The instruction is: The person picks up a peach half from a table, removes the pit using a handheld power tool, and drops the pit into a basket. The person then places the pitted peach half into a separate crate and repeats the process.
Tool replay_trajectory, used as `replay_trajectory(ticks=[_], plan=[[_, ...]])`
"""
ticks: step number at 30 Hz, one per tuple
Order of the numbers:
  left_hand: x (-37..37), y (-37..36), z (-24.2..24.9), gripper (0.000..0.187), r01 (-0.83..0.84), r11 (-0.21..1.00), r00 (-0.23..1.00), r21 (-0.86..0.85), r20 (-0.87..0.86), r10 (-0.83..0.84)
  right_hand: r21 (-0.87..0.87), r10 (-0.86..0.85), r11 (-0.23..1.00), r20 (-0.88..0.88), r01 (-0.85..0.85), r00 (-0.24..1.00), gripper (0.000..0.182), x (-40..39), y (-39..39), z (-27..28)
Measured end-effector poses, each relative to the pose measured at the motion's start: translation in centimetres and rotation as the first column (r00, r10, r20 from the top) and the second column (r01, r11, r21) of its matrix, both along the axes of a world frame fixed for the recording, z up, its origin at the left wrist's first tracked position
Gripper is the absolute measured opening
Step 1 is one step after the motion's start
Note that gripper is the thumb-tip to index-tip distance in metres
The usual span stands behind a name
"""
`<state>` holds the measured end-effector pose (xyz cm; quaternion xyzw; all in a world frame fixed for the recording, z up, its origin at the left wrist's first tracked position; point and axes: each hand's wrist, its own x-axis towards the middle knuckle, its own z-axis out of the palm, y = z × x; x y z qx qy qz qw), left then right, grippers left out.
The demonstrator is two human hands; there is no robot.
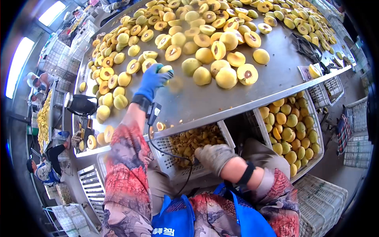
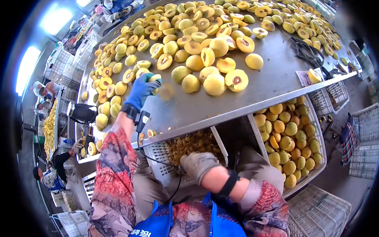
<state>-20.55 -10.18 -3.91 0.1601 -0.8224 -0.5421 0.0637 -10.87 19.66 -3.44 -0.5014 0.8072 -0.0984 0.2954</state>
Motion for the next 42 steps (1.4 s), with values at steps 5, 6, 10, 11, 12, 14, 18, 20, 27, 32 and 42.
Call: replay_trajectory(ticks=[5,6,10,11,12,14,18,20,27,32,42], plan=[[9.3,2.6,4.4,0.037,0.087,0.557,0.966,0.826,-0.206,0.155,-0.090,-0.067,0.994,0.004,0.067,0.998,0.017,-3.1,1.2,2.7],[10.8,3.9,5.2,0.047,0.065,0.526,0.960,0.848,-0.196,0.199,-0.135,-0.052,0.989,0.021,0.054,0.998,0.017,-3.4,1.1,3.1],[14.0,8.1,4.9,0.057,-0.062,0.325,0.937,0.944,-0.057,0.344,-0.387,-0.215,0.862,0.307,0.328,0.927,0.037,-2.0,-0.1,3.6],[14.3,9.4,4.5,0.056,-0.103,0.302,0.923,0.948,-0.022,0.384,-0.389,-0.269,0.823,0.375,0.414,0.887,0.042,-1.3,-0.5,3.9],[14.5,10.6,4.3,0.056,-0.141,0.277,0.908,0.951,0.012,0.418,-0.390,-0.290,0.812,0.377,0.435,0.880,0.044,-0.9,-1.0,3.8],[14.9,12.6,4.3,0.054,-0.082,0.290,0.912,0.954,-0.045,0.409,-0.392,-0.340,0.785,0.376,0.480,0.862,0.047,-0.5,-1.8,3.1],[14.9,15.3,4.5,0.049,-0.028,0.353,0.877,0.935,-0.147,0.457,-0.452,-0.342,0.749,0.361,0.484,0.867,0.037,-0.2,-2.2,2.0],[14.9,15.8,4.4,0.048,-0.051,0.421,0.860,0.906,-0.174,0.479,-0.461,-0.344,0.743,0.360,0.486,0.867,0.033,-0.1,-2.2,2.1],[14.9,16.9,3.9,0.045,0.015,0.556,0.820,0.831,-0.328,0.469,-0.481,-0.341,0.726,0.369,0.491,0.865,0.030,0.1,-2.0,1.8],[14.9,18.0,4.2,0.042,-0.029,0.660,0.792,0.751,-0.386,0.474,-0.478,-0.316,0.725,0.408,0.496,0.856,0.028,0.3,-1.7,2.0],[16.0,18.6,3.4,0.042,-0.006,0.732,0.796,0.681,-0.440,0.416,-0.310,-0.318,0.775,0.561,0.550,0.764,0.029,1.2,-1.1,2.4]])
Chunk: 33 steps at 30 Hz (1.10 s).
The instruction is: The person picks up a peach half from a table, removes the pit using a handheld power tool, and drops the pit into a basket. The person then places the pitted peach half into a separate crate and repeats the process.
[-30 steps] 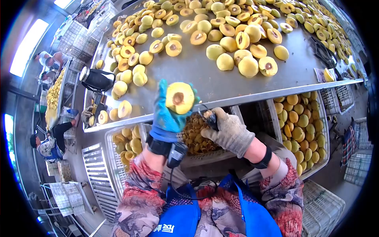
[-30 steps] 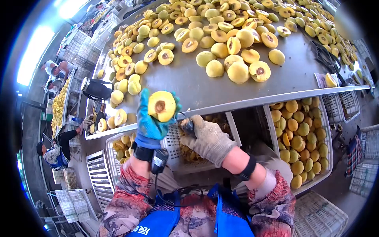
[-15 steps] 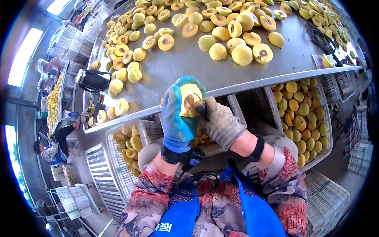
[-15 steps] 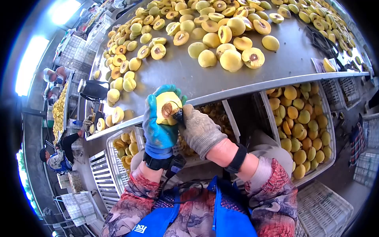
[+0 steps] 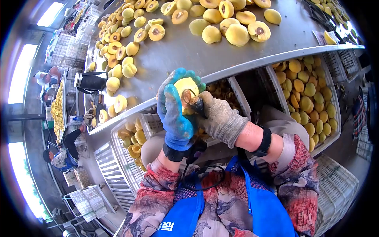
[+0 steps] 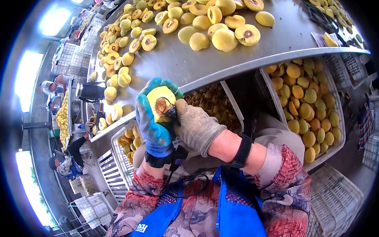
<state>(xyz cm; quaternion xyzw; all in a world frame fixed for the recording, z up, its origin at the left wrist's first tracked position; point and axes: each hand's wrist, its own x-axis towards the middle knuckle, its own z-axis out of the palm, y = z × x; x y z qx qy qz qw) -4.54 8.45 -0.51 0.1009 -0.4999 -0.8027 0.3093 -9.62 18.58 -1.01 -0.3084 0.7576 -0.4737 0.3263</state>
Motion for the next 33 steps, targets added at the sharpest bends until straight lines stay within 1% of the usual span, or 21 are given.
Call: replay_trajectory(ticks=[6,9,10,11,12,13,14,15,16,17,18,19,20,24,27,28,29,30,31,32,33], plan=[[0.2,0.2,0.4,0.044,0.003,0.998,1.000,-0.069,0.013,-0.002,0.003,0.015,1.000,0.030,-0.015,0.999,0.032,0.2,0.3,0.4],[0.4,0.9,1.2,0.042,-0.045,0.998,0.997,-0.034,0.062,0.047,0.000,0.016,1.000,0.049,-0.017,0.999,0.034,0.3,0.2,0.4],[0.7,0.4,1.2,0.040,-0.020,0.985,0.996,-0.169,0.085,0.035,0.008,0.009,1.000,0.060,-0.009,0.998,0.034,0.4,0.1,0.5],[1.1,0.3,0.7,0.041,-0.080,0.932,0.993,-0.352,0.058,0.107,0.032,0.011,0.999,0.092,-0.014,0.996,0.037,0.6,-0.1,0.4],[1.1,0.3,0.2,0.042,-0.107,0.943,0.987,-0.314,0.083,0.140,0.026,0.083,0.996,0.060,-0.085,0.995,0.042,0.2,0.1,1.0],[1.1,0.6,0.6,0.049,-0.114,0.887,0.983,-0.447,0.077,0.165,0.023,0.083,0.996,0.055,-0.084,0.995,0.045,0.1,0.3,0.8],[2.0,-0.2,-0.2,0.060,-0.025,0.771,0.982,-0.636,0.128,0.138,0.034,0.106,0.994,0.035,-0.108,0.994,0.041,-0.2,0.4,1.2],[2.0,-0.4,0.5,0.056,0.026,0.682,0.970,-0.731,0.183,0.159,0.020,0.085,0.996,0.127,-0.088,0.988,0.047,-0.3,0.8,1.7],[2.0,-0.3,0.8,0.051,0.037,0.738,0.954,-0.674,0.245,0.176,-0.004,0.067,0.998,0.225,-0.067,0.972,0.052,-0.2,0.5,1.8],[1.4,-0.3,0.6,0.050,-0.011,0.852,0.972,-0.524,0.196,0.133,-0.086,0.036,0.996,0.276,-0.012,0.960,0.055,0.8,-1.1,-0.9],[0.8,-0.2,0.2,0.050,-0.044,0.931,0.982,-0.363,0.156,0.108,-0.133,0.003,0.991,0.247,0.031,0.969,0.055,0.8,-0.5,0.4],[0.7,-0.4,-0.2,0.048,-0.049,0.954,0.986,-0.297,0.136,0.093,-0.179,0.021,0.983,0.268,0.029,0.963,0.051,1.2,-1.0,-0.4],[0.6,-0.8,-0.5,0.045,-0.058,0.970,0.987,-0.238,0.130,0.091,-0.033,0.049,0.999,0.253,-0.042,0.966,0.051,0.7,-0.6,0.9],[0.5,-1.0,0.2,0.046,0.088,0.984,0.984,-0.152,0.166,-0.063,-0.089,0.015,0.996,0.328,0.015,0.945,0.051,1.3,-1.4,-0.6],[0.5,-2.2,0.5,0.045,0.323,0.939,0.937,-0.114,0.175,-0.301,-0.199,-0.013,0.978,0.241,0.062,0.971,0.047,1.2,-0.9,-1.5],[0.5,-2.4,0.2,0.041,0.304,0.953,0.934,-0.011,0.199,-0.296,-0.260,0.018,0.965,0.209,0.038,0.978,0.045,1.4,-0.6,-1.0],[0.5,-2.2,0.7,0.039,0.323,0.936,0.938,-0.138,0.176,-0.298,-0.154,0.041,0.988,0.242,-0.003,0.969,0.040,1.2,-0.3,-0.4],[0.8,-0.7,1.4,0.038,0.141,0.910,0.960,-0.390,0.277,-0.030,-0.134,0.027,0.991,0.203,0.000,0.979,0.036,0.8,0.3,0.8],[0.5,-2.0,1.8,0.041,0.338,0.927,0.917,-0.165,0.280,-0.285,-0.173,-0.037,0.982,0.209,0.074,0.977,0.036,0.9,1.2,2.4],[0.3,-1.9,2.3,0.042,0.319,0.944,0.911,-0.088,0.303,-0.279,-0.083,-0.018,0.996,0.179,0.033,0.984,0.038,1.2,0.5,1.1],[0.1,-2.7,2.1,0.043,0.387,0.921,0.868,-0.044,0.355,-0.348,0.111,0.034,0.990,0.375,-0.081,0.926,0.045,0.5,0.4,2.8]])
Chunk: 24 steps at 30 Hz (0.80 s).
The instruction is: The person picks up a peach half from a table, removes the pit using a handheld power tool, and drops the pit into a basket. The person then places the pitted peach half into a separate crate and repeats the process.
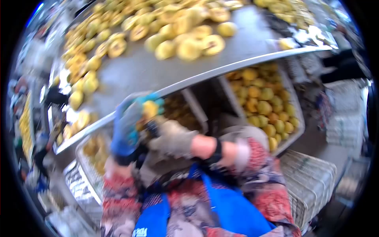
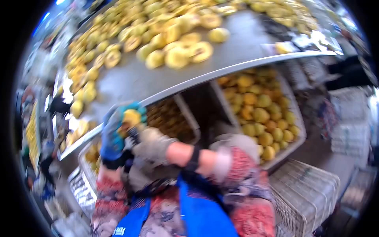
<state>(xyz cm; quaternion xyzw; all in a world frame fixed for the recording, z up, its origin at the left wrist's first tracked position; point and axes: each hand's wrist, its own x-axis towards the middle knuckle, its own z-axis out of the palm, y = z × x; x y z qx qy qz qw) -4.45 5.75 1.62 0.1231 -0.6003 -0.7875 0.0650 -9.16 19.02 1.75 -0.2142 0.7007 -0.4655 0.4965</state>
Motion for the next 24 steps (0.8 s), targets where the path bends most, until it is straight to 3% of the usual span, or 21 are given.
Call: replay_trajectory(ticks=[2,3,8,12,15,19,22,24], plan=[[0.1,-1.0,0.3,0.039,0.086,0.996,0.996,0.021,0.019,-0.087,-0.037,0.080,0.996,0.016,-0.079,0.997,0.055,-0.1,0.2,-0.2],[0.0,-1.1,0.3,0.037,0.105,0.994,0.994,0.043,0.009,-0.106,-0.017,0.055,0.998,0.267,-0.052,0.962,0.060,-0.1,0.2,0.4],[-0.2,-1.3,0.1,0.033,0.107,0.993,0.992,0.054,0.059,-0.110,0.101,0.093,0.989,0.127,-0.106,0.988,0.060,-0.2,-0.3,-0.1],[-0.1,-2.0,-0.3,0.031,0.145,0.988,0.985,0.051,0.089,-0.149,-0.164,0.109,0.986,0.573,-0.016,0.813,0.053,-0.2,0.2,0.1],[0.1,-1.5,-0.9,0.038,0.083,0.994,0.996,0.067,-0.020,-0.082,-0.046,0.091,0.996,0.436,-0.078,0.895,0.053,-0.3,0.4,0.5],[-0.2,-1.9,-0.9,0.037,0.121,0.993,0.991,0.011,0.057,-0.122,0.021,0.056,0.998,0.248,-0.063,0.967,0.052,0.4,-0.2,-0.5],[-0.7,-2.6,-0.5,0.034,0.221,0.973,0.965,-0.068,0.158,-0.208,-0.064,0.116,0.993,0.457,-0.098,0.882,0.050,-0.1,0.2,-0.4],[-0.8,-2.8,-0.4,0.034,0.264,0.961,0.956,-0.087,0.156,-0.248,-0.078,0.122,0.992,0.478,-0.096,0.870,0.043,-0.3,0.4,0.0]])
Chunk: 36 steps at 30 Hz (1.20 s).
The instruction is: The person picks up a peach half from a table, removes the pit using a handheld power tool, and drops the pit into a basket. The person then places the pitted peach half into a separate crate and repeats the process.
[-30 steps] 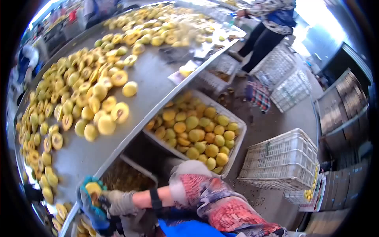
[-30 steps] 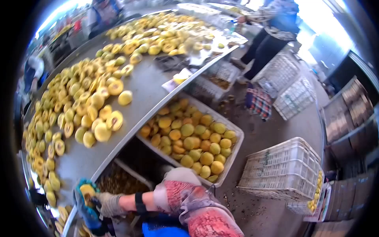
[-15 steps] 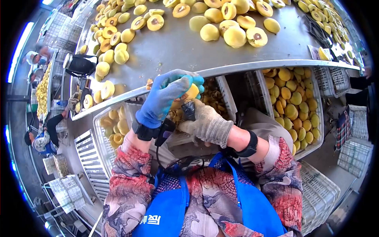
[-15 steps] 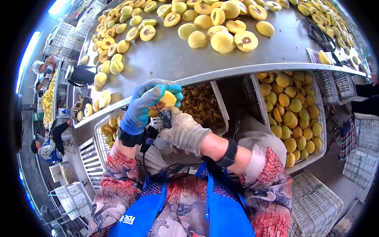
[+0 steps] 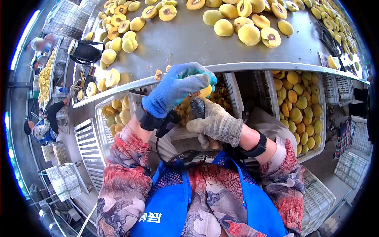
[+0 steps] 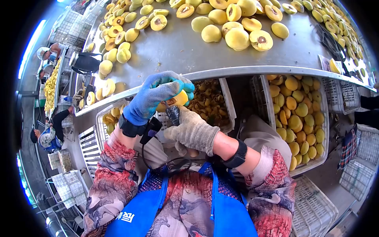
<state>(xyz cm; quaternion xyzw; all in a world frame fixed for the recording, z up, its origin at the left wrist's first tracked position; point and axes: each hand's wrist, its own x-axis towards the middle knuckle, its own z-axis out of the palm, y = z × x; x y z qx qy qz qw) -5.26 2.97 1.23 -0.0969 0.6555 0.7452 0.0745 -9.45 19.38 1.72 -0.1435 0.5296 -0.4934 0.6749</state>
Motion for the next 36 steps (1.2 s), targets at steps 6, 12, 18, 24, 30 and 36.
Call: replay_trajectory(ticks=[6,12,18,24,30,36], plan=[[0.2,0.1,0.8,0.036,0.095,0.995,0.986,-0.004,0.138,-0.093,-0.070,-0.055,0.995,0.215,0.072,0.975,0.019,0.9,1.0,-1.3],[1.7,0.7,-1.7,0.035,0.069,0.981,0.995,0.181,0.054,-0.080,-0.065,-0.005,0.997,0.362,0.030,0.932,0.015,0.9,1.6,-1.4],[2.3,0.7,-2.7,0.037,0.020,0.992,0.991,0.127,0.126,-0.036,0.040,0.031,0.998,0.178,-0.039,0.984,0.018,1.3,0.9,-1.4],[2.9,1.6,-2.8,0.040,-0.087,0.934,0.993,0.347,-0.048,0.111,-0.082,0.036,0.997,0.512,0.007,0.859,0.011,0.9,1.2,-1.6],[2.6,2.8,-2.3,0.051,-0.230,0.849,0.954,0.476,-0.061,0.293,-0.179,0.088,0.984,0.539,0.012,0.837,0.014,0.4,1.0,-1.8],[1.5,1.6,-3.3,0.049,-0.381,0.690,0.871,0.615,-0.012,0.491,-0.153,-0.114,0.988,-0.851,-0.035,0.513,0.035,2.8,-0.9,-3.7]])
